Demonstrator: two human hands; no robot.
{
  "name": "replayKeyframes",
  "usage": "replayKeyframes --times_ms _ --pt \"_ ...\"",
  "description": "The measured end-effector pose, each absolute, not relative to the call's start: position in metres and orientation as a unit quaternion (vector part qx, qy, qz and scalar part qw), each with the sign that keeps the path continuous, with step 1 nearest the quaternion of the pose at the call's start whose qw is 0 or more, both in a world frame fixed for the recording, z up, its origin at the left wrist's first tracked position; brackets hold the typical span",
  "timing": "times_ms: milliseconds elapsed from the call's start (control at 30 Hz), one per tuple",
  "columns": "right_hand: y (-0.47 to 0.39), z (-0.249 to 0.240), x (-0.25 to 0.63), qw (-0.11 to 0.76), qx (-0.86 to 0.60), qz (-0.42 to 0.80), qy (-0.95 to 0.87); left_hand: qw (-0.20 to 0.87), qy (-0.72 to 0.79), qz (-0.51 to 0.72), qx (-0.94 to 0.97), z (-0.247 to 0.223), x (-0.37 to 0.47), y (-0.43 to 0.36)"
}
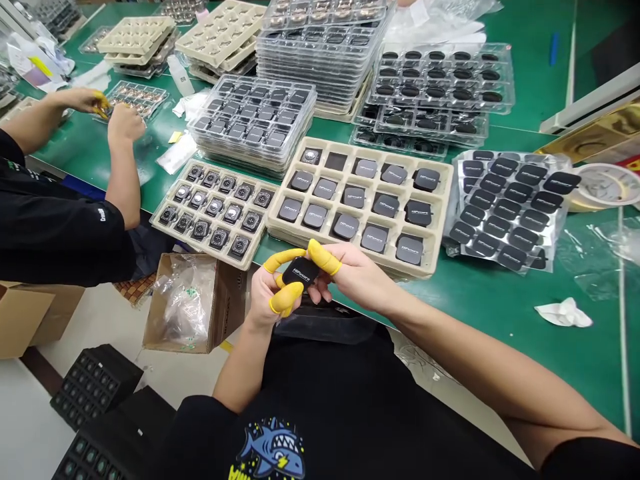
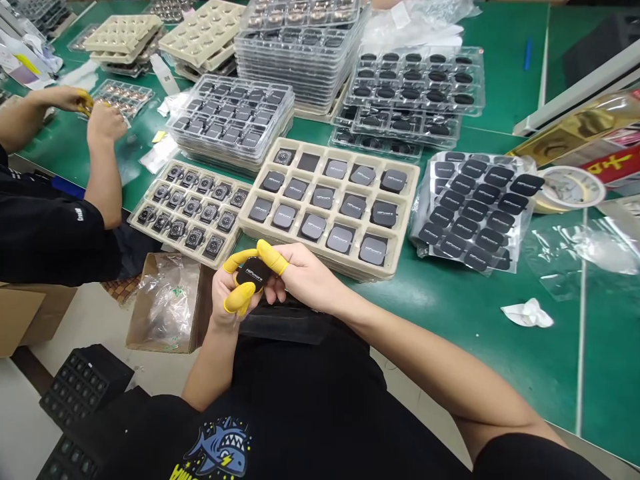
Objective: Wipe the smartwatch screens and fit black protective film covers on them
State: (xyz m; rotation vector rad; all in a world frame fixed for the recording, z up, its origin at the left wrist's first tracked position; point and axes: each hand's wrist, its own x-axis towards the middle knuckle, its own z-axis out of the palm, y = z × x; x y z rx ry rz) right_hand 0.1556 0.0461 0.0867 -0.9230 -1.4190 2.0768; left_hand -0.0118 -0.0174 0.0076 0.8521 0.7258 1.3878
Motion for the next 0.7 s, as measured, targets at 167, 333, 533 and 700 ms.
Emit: replayKeyframes --times_ms 167,333,533,700 --pt "0.045 0.095 0.15 0.199 -0.334 0.737 -0.553 0.634 0.344 0.604 0.339 0.009 -0.015 -0.022" --pt "0.053 0.09 0.146 0.183 -0.341 0.754 -0.531 0.635 0.329 0.617 0.328 0.006 -0.018 -0.024" --pt "0.057 0.088 0.131 0.142 -0.33 0.705 -0.611 0.63 0.324 0.638 0.303 0.002 -0.025 -0.022" --pt "0.108 0.096 0.126 0.202 -0.344 0.494 -0.773 0.532 0.409 0.669 0.319 0.01 -0.087 -0.047"
